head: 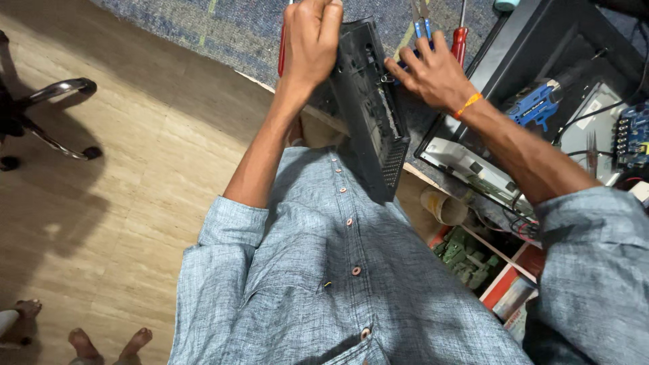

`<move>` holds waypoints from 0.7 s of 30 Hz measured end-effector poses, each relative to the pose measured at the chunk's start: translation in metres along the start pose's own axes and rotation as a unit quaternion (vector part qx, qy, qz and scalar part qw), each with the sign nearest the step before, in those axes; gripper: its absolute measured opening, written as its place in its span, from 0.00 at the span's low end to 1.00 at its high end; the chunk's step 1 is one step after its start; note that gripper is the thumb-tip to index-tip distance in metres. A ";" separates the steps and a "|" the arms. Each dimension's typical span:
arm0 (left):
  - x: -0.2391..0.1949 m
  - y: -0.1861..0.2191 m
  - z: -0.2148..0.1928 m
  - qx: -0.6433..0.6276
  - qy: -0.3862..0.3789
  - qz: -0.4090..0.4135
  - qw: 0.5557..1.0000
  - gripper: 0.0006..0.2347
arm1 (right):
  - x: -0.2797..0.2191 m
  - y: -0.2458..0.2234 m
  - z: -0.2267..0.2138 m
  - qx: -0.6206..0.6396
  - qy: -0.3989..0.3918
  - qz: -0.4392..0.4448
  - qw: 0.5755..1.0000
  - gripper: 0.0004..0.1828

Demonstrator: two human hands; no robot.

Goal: The person uses a cordless drill to remove screws from a black plastic casing. They then use pliers to pull out internal components and wires from the casing. The person continues to manipulate the casing and internal parts with pliers and a screwdriver.

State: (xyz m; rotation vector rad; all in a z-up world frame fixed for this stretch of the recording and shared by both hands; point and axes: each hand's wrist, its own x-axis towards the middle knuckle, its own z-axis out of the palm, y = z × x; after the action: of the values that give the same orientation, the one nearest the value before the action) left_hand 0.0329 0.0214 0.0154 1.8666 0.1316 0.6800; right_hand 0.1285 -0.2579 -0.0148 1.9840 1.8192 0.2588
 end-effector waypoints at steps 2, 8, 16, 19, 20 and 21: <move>0.002 0.001 0.002 0.007 0.018 0.029 0.999 0.12 | 0.010 0.009 0.005 0.043 -0.040 -0.003 0.998 0.26; 0.004 0.000 0.002 -0.005 0.002 -0.001 1.000 0.10 | 0.048 0.035 0.003 0.154 -0.162 -0.031 0.974 0.17; 0.004 -0.007 0.003 -0.001 0.004 0.030 1.000 0.10 | 0.081 0.058 0.020 0.394 -0.327 0.058 0.857 0.23; 0.006 -0.004 0.008 0.012 0.001 0.027 1.000 0.11 | 0.091 0.063 0.032 0.480 -0.465 0.153 0.728 0.22; 0.007 -0.003 0.008 0.017 -0.003 0.019 1.000 0.11 | 0.092 0.065 0.036 0.518 -0.499 0.181 0.671 0.21; 0.006 -0.002 0.005 0.005 -0.012 0.014 1.000 0.11 | 0.093 0.066 0.039 0.553 -0.529 0.208 0.609 0.21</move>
State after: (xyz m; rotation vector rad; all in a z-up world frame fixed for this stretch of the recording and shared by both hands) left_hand 0.0414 0.0205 0.0148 1.8892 0.0929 0.6764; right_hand 0.2155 -0.1772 -0.0345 2.2407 0.5678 -1.9314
